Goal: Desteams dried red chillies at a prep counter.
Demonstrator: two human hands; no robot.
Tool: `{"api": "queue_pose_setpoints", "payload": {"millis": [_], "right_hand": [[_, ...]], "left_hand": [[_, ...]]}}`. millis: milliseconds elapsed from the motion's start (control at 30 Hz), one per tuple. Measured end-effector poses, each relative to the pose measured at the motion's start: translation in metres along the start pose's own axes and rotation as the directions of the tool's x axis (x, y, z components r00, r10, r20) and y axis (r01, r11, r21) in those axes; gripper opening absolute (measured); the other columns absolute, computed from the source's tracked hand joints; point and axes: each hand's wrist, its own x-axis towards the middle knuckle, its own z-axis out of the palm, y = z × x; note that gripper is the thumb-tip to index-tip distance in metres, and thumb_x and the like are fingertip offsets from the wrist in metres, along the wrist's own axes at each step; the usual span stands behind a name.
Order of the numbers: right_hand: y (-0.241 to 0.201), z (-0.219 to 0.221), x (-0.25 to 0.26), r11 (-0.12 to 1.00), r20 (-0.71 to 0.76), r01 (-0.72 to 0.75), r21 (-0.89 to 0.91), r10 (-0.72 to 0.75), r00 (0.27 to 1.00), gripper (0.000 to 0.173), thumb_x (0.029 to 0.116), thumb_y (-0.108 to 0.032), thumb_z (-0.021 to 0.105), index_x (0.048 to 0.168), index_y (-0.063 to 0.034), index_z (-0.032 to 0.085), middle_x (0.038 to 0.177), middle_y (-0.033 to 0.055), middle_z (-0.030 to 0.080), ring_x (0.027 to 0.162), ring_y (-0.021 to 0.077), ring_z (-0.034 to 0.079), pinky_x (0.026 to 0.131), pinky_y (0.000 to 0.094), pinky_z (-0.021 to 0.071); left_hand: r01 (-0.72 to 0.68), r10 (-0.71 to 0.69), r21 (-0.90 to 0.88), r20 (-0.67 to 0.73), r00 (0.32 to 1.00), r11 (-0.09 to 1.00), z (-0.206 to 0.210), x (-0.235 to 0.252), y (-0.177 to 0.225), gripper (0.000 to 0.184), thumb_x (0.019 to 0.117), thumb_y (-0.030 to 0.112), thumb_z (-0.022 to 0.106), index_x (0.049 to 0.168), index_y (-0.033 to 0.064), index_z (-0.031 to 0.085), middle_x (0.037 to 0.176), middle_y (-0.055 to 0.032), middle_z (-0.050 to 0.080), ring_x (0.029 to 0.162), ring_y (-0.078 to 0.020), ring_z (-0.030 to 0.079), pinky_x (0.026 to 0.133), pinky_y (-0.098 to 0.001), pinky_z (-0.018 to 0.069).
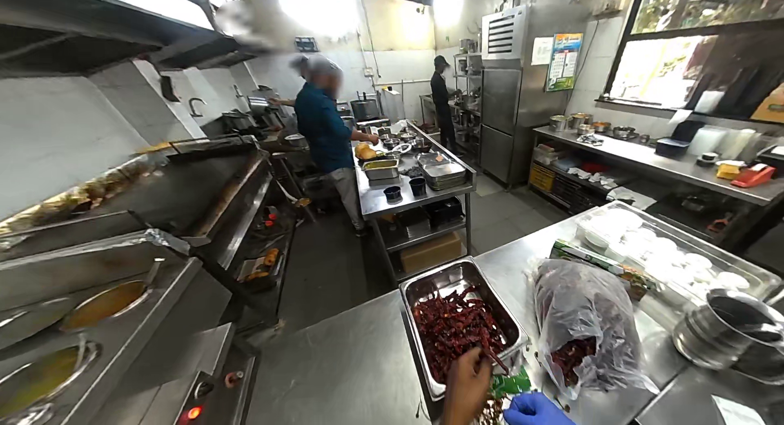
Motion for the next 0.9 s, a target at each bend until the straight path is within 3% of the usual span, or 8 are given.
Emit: {"api": "queue_pose_setpoints", "payload": {"millis": [67,133,200,333,533,633,767,900], "right_hand": [[0.032,-0.011,0.01,0.942,0.03,-0.053,-0.332,0.067,0.997,0.043,0.0977,-0.052,0.059,0.087,-0.0128,0.072,0.077,0.0039,0.068,0.073,0.0202,0.065,0.067,0.0484,0.0518],[0.038,-0.017,0.004,0.83,-0.018,-0.129,-0.542,0.142,0.99,0.042,0.0951,-0.057,0.058,0.093,-0.0175,0.073,0.084,0.005,0.07,0.083,0.025,0.068,0.075,0.0571,0.0527],[0.036,-0.025,-0.004,0.809,-0.054,-0.146,-0.569,0.14,0.989,0.04,0.0942,-0.06,0.059,0.104,-0.0239,0.074,0.092,0.0017,0.073,0.089,0.0222,0.07,0.08,0.0557,0.0549],[0.031,-0.054,-0.015,0.863,-0.203,-0.176,-0.473,0.088,0.975,0.037,0.0973,-0.056,0.057,0.114,-0.0275,0.074,0.099,-0.0041,0.074,0.092,0.0131,0.07,0.086,0.0464,0.0573],[0.023,-0.09,-0.039,0.743,-0.608,-0.329,-0.583,-0.129,0.783,0.019,0.0985,-0.033,0.064,0.103,-0.0218,0.078,0.094,-0.0008,0.075,0.087,0.019,0.071,0.079,0.051,0.0584],[0.025,-0.106,-0.032,0.689,-0.633,-0.292,-0.663,-0.308,0.71,0.016,0.0973,-0.023,0.067,0.109,-0.0183,0.077,0.098,0.0024,0.075,0.089,0.022,0.071,0.081,0.0514,0.0571],[0.036,-0.112,0.008,0.547,-0.456,-0.252,-0.798,-0.276,0.846,0.033,0.0911,-0.012,0.069,0.122,-0.0213,0.074,0.118,0.0076,0.072,0.102,0.0311,0.069,0.086,0.0563,0.0553],[0.05,-0.098,0.044,0.425,-0.334,-0.249,-0.87,-0.139,0.932,0.016,0.0859,-0.008,0.068,0.097,-0.0158,0.076,0.106,0.0105,0.07,0.1,0.0332,0.066,0.085,0.0562,0.0536]], "left_hand": [[0.029,-0.028,0.126,-0.013,1.0,0.992,-0.015,0.016,-0.005,0.031,0.098,0.031,0.059,0.111,0.0064,0.073,0.093,-0.0106,0.073,0.087,-0.0252,0.071,0.083,-0.0526,0.0574],[0.094,-0.09,0.037,-0.086,0.992,0.995,-0.023,0.027,-0.013,0.045,0.0981,0.035,0.067,0.124,-0.0004,0.062,0.094,-0.015,0.071,0.085,-0.0278,0.069,0.082,-0.0509,0.0579],[0.131,-0.139,-0.052,-0.223,0.965,0.99,-0.027,0.033,-0.024,0.048,0.0959,0.031,0.072,0.131,0.0016,0.057,0.085,-0.0126,0.07,0.074,-0.0254,0.067,0.072,-0.0484,0.0565],[0.039,0.025,0.126,-0.474,0.88,0.991,-0.014,0.03,-0.04,0.023,0.0969,0.022,0.07,0.114,0.0073,0.068,0.071,-0.0047,0.066,0.061,-0.021,0.063,0.062,-0.0476,0.0545],[-0.01,0.144,0.271,-0.479,0.866,0.963,-0.003,0.021,-0.037,0.023,0.1014,0.026,0.061,0.109,0.0067,0.07,0.069,-0.0076,0.065,0.059,-0.0263,0.062,0.058,-0.054,0.0512],[0.005,0.146,0.31,-0.46,0.876,0.951,-0.004,0.022,-0.036,0.023,0.1018,0.028,0.061,0.106,0.008,0.071,0.067,-0.0062,0.064,0.059,-0.027,0.061,0.057,-0.0548,0.0498],[0.044,0.129,0.37,-0.428,0.895,0.928,-0.004,0.022,-0.035,0.023,0.102,0.03,0.06,0.104,0.0106,0.072,0.07,-0.0075,0.065,0.061,-0.0293,0.063,0.058,-0.0571,0.0492],[0.052,0.128,0.389,-0.422,0.898,0.92,-0.005,0.022,-0.037,0.022,0.1019,0.031,0.061,0.105,0.0118,0.072,0.069,-0.0065,0.065,0.061,-0.029,0.063,0.057,-0.0566,0.0489]]}}
